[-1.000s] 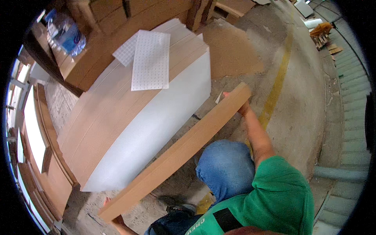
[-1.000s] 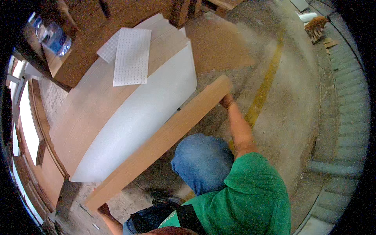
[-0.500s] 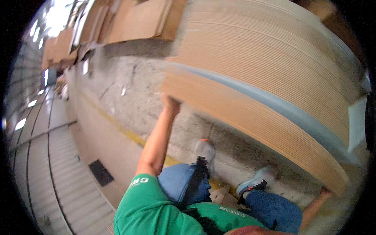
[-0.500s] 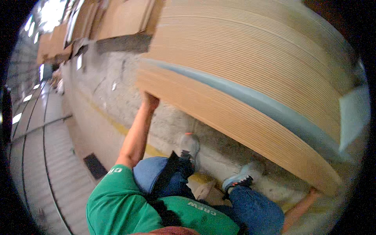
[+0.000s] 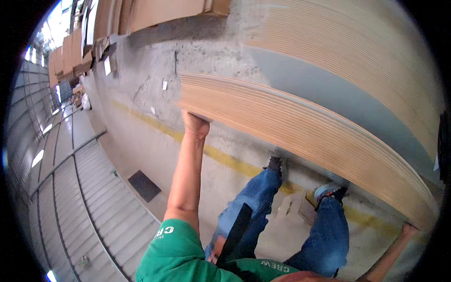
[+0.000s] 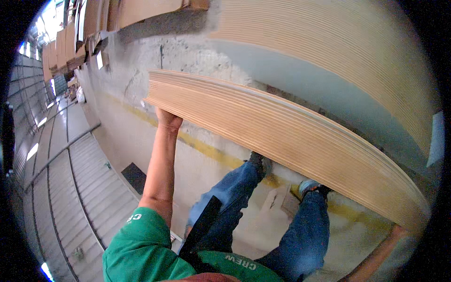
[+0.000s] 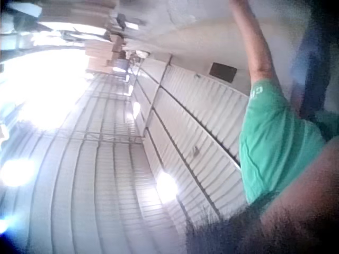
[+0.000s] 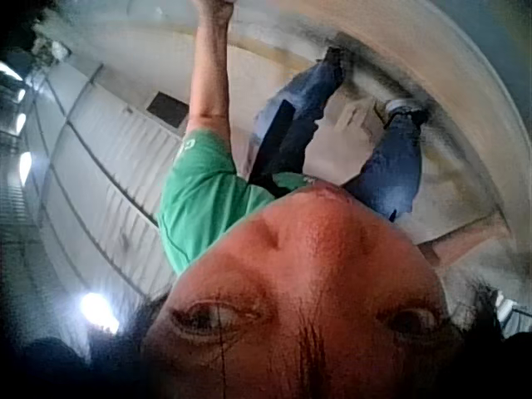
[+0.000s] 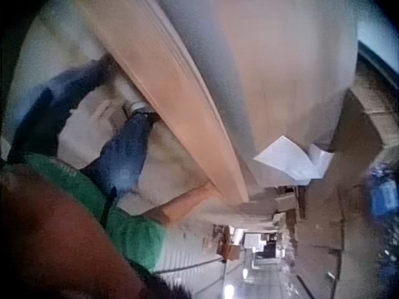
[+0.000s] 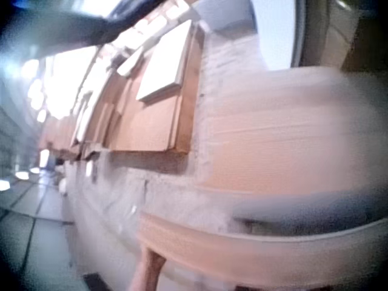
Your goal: The person sits on the floor in a warehouse and repeatedly picks up large white sheets of cardboard, aligns them, and stacks them into a pile. The person handles the sheets one by one, ensuring they are flat and aligned before placing them on the stack.
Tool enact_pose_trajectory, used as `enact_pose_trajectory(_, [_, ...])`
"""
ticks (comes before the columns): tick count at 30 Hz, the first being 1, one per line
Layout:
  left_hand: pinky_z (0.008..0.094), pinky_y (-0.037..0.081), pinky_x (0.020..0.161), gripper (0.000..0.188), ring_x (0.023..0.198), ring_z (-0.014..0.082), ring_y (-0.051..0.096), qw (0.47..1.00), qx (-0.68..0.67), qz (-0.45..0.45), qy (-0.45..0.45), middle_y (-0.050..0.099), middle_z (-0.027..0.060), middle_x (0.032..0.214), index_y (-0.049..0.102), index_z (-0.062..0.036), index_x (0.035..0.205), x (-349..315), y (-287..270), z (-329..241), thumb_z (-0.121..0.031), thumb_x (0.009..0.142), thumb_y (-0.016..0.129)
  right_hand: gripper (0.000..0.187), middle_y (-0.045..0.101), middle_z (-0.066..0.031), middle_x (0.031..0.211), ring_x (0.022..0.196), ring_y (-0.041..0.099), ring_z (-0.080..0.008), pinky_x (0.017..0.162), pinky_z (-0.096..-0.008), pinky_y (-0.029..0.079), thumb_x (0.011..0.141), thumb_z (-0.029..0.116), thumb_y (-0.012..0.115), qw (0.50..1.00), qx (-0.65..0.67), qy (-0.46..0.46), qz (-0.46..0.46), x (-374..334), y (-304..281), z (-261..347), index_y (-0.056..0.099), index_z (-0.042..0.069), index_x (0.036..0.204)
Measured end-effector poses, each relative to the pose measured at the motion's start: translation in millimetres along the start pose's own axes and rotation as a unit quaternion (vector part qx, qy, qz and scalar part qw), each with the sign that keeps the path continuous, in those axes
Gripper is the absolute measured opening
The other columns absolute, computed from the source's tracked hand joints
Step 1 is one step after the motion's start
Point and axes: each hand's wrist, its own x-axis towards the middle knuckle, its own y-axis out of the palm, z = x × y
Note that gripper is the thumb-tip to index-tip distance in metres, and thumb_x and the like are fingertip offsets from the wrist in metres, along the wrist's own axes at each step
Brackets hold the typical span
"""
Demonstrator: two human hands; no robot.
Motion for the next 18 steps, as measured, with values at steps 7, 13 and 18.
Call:
enact_pose_trajectory(7, [0.0348, 0.044, 0.081, 0.035, 0.095, 0.0191, 0.055, 0.994, 0.059, -0.092, 0.018, 0.058, 0.0065, 0.101, 0.053, -0.0046, 0.109, -70, -49, -139, -0.029, 0.084, 0.049, 0.038, 0.054, -0.0128, 0.117, 0.104, 0.051, -0.0241, 0.089, -0.0343, 0.044, 0.089, 0.028, 0.048, 0.996, 0.028, 0.05, 0.071, -35, -2, 88, 0.05, 0.001, 0.116])
enact_pose_trajectory(13, [0.0361, 0.044, 0.082, 0.039, 0.095, 0.0189, 0.054, 0.988, 0.037, -0.147, 0.007, 0.057, 0.0071, 0.102, 0.051, -0.0041, 0.112, -158, -94, -271, -0.032, 0.085, 0.051, 0.044, 0.049, -0.0127, 0.122, 0.111, 0.045, -0.0292, 0.093, -0.0439, 0.039, 0.089, 0.033, 0.045, 0.946, 0.186, 0.264, -0.01, -146, 74, 301, 0.045, 0.004, 0.121])
enact_pose_trajectory(18, [0.0365, 0.043, 0.085, 0.043, 0.097, 0.0225, 0.054, 0.982, -0.047, -0.182, -0.034, 0.058, 0.0101, 0.104, 0.052, -0.0042, 0.112, -264, -152, -353, -0.037, 0.085, 0.046, 0.051, 0.049, -0.0109, 0.121, 0.109, 0.047, -0.0276, 0.088, -0.0421, 0.041, 0.087, 0.04, 0.045, 0.952, 0.157, 0.212, 0.158, -203, 48, 446, 0.045, 0.002, 0.121])
